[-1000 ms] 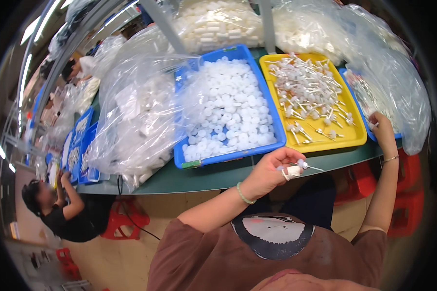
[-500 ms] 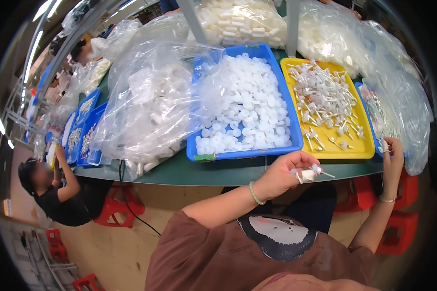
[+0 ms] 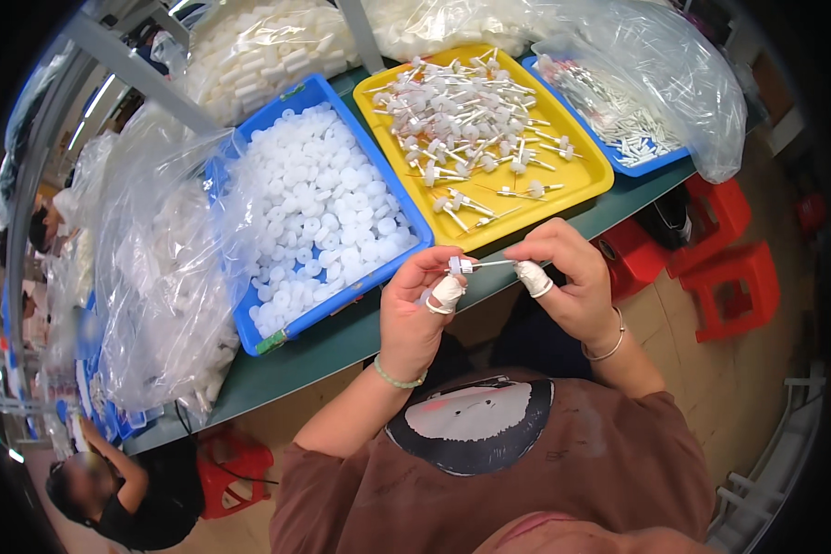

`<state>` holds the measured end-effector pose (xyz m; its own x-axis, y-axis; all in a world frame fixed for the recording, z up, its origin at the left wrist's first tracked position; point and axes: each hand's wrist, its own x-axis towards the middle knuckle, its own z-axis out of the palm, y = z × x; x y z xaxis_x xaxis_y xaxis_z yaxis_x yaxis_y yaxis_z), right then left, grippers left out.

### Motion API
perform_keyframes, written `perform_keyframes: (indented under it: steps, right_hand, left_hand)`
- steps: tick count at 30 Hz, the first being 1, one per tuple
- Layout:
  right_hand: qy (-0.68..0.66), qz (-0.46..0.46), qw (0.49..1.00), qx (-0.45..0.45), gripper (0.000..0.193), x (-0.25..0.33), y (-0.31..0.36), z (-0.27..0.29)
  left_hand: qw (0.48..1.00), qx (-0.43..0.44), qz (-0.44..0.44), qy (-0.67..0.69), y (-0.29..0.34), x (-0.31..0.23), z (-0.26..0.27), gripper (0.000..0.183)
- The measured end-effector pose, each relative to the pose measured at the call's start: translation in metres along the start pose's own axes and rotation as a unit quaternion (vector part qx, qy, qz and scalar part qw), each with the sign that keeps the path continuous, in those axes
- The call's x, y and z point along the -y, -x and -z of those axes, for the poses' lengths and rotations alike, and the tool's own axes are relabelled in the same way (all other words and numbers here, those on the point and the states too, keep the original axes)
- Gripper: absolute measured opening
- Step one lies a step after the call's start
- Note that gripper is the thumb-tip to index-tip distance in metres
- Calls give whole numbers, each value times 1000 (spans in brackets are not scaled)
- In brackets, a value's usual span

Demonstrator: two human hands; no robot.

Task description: The person repeatedly picks up white plastic cotton swab heads and metal sticks from trays on a table. They insert the metal stick into the plastic head to assemble the swab and place the finished item into a yellow tray. The process is continuous and repetitive throughout the clip.

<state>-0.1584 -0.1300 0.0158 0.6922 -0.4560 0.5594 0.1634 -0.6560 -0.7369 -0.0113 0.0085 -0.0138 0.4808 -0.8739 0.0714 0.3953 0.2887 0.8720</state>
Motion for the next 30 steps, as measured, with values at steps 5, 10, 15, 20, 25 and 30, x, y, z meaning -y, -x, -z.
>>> perform_keyframes:
  steps: [5,10,15,20,25,30]
  right_hand:
    - [74,62,995,6,18,1,-2,-2]
    - [92,76,993,2,24,4,-3,-7]
    - [94,105,989,-47,26,-2,1,-17]
    - [32,46,997,-51,24,-3,3,-17]
    - [-133,-95,985,-62,26,1,7,-24]
    - [71,90,992,-54,23,-10,-2,-15]
  left_hand:
    - [999,-12,6,-32,-1,1,-1,26]
    - [998,7,46,-40,-4,-2,1,28]
    - [998,-7,60,-28,-4,-2,1,28]
    - [998,0,68,-12,-4,-5,2,31]
    - [997,22,31,-60,-3,0,1,34]
    - [996,34,70,-51,-6,-1,5,38]
